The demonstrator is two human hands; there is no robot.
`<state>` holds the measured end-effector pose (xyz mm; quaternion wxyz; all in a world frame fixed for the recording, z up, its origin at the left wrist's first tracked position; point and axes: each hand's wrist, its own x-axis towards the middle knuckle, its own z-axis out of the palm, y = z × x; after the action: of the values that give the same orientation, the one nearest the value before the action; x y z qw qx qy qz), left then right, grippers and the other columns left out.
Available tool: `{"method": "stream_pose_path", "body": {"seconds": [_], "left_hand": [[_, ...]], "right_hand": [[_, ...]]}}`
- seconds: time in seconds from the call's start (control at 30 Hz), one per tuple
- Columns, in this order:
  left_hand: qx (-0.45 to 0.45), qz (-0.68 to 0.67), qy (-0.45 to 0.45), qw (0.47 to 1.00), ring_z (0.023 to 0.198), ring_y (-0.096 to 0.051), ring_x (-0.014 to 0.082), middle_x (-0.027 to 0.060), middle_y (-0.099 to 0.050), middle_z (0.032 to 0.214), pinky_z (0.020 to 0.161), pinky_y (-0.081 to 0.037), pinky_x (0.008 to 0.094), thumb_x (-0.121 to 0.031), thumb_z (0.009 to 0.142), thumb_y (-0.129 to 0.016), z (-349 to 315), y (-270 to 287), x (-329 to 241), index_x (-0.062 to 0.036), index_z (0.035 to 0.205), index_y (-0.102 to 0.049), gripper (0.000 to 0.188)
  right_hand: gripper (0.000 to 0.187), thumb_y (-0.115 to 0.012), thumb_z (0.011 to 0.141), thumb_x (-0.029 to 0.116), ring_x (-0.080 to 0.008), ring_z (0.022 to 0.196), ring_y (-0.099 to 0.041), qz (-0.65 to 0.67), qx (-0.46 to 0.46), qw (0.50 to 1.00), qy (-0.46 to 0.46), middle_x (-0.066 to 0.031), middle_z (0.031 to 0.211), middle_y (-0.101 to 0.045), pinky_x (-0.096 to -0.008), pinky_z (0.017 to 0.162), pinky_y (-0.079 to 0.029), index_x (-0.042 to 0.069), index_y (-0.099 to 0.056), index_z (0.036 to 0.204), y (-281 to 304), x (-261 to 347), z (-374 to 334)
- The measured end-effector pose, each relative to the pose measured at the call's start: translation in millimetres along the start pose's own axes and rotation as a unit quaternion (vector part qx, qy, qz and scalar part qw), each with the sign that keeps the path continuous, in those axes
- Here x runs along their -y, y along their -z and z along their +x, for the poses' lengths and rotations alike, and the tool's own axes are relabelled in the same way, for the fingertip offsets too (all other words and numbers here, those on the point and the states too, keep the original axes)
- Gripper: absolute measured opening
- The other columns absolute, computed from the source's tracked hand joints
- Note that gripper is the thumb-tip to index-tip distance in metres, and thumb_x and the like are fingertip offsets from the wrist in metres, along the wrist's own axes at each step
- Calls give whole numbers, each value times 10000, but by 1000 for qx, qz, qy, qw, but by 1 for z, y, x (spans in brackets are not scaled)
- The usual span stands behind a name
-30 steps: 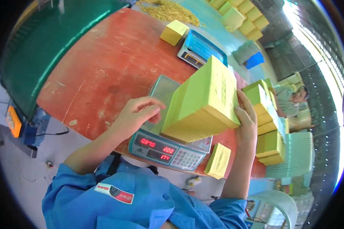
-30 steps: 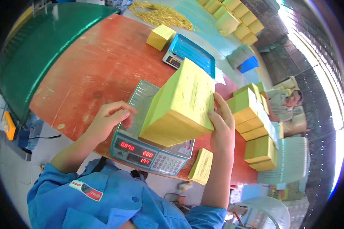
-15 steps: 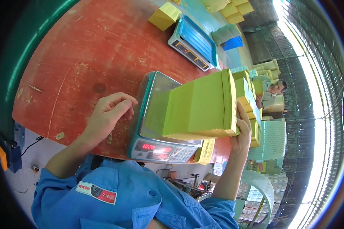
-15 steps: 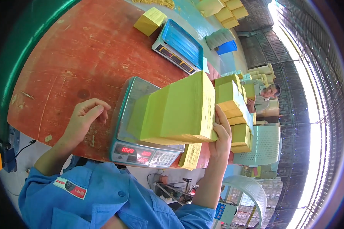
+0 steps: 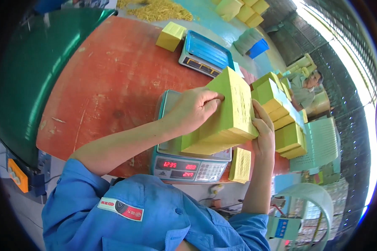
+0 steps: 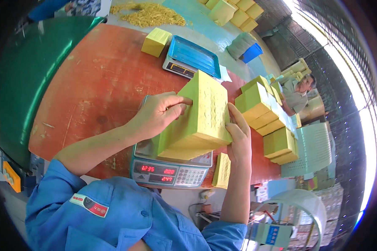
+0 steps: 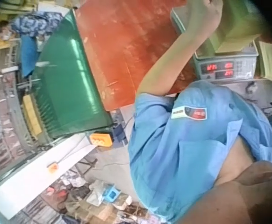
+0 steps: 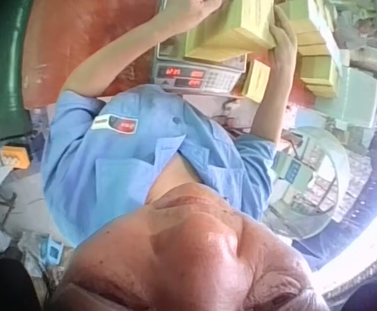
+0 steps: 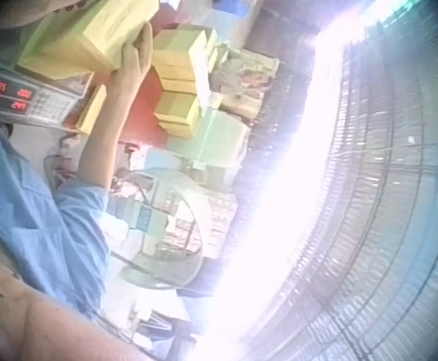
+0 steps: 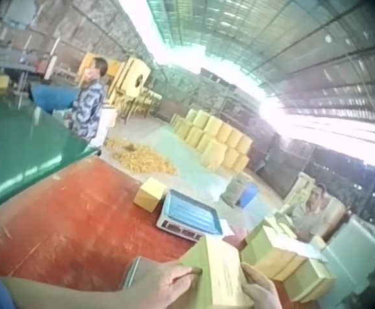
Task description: The recorder weighs stacks of yellow materials on electronic scales and organizes them on tables and conveyor belts.
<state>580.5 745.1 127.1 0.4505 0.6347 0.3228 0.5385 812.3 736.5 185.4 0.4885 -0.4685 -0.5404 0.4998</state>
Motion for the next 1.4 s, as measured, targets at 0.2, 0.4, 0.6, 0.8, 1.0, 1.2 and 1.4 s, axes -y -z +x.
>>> {"method": "stream_pose_path", "body": {"seconds": [0.2, 0.4, 0.6, 0.8, 1.0, 1.2, 1.4], "left_hand": [[-59, 171, -96, 979, 751, -613, 196, 118, -611, 838, 669, -472, 305, -84, 925, -578, 1, -7, -13, 29, 1120, -647, 236], [-86, 238, -168, 953, 704, -599, 207, 128, -606, 790, 633, -464, 313, -139, 932, -596, 7, -16, -28, 51, 1074, -654, 244], [6, 66, 89, 994, 646, -598, 133, 36, -654, 730, 577, -452, 299, -422, 859, -688, 47, -27, -58, 15, 904, -683, 439], [72, 22, 119, 990, 646, -540, 21, -38, -643, 807, 560, -391, 190, -345, 874, -669, 60, -51, -76, -40, 1042, -644, 349], [98, -14, -49, 994, 806, -661, 119, 49, -694, 994, 668, -517, 258, -316, 871, -667, 25, -125, -122, -30, 1181, -599, 427], [215, -31, -13, 976, 801, -648, 75, 14, -685, 974, 707, -511, 207, -268, 910, -638, 47, -216, -68, -43, 1155, -611, 334], [109, 10, 206, 973, 1269, -478, 236, 202, -466, 1394, 1059, -377, 355, -294, 940, -610, 1, -324, 68, 54, 1430, -346, 656]], "right_hand": [[576, -452, 808, 6, -239, 1230, -510, 11, -12, 999, 27, -196, 1332, -517, -324, 1028, -395, -110, -427, 1372, 7, -9, -1], [555, -471, 823, 34, -226, 1212, -516, 13, -4, 999, 51, -174, 1307, -534, -308, 1021, -388, -95, -449, 1363, 8, -16, -8], [473, -538, 875, 76, -197, 1162, -552, 40, -28, 996, 79, -123, 1285, -568, -300, 970, -433, -52, -504, 1329, 17, -27, -2], [461, -585, 887, 119, -184, 1111, -569, -54, -45, 989, 133, -114, 1209, -612, -304, 953, -440, -59, -512, 1306, 54, -8, -12], [675, -583, 938, 443, -232, 1237, -526, 107, 21, 985, 134, -139, 1332, -554, -403, 1041, -407, -25, -414, 1394, 109, 33, -75], [726, -643, 905, 389, -254, 1220, -544, 95, 9, 990, 100, -142, 1358, -540, -422, 1098, -355, 12, -346, 1449, 213, 19, -109], [411, -551, 892, 75, -190, 1032, -608, 83, -199, 976, -22, -121, 1164, -631, -312, 897, -473, -70, -526, 1276, 347, -107, -117]]}}
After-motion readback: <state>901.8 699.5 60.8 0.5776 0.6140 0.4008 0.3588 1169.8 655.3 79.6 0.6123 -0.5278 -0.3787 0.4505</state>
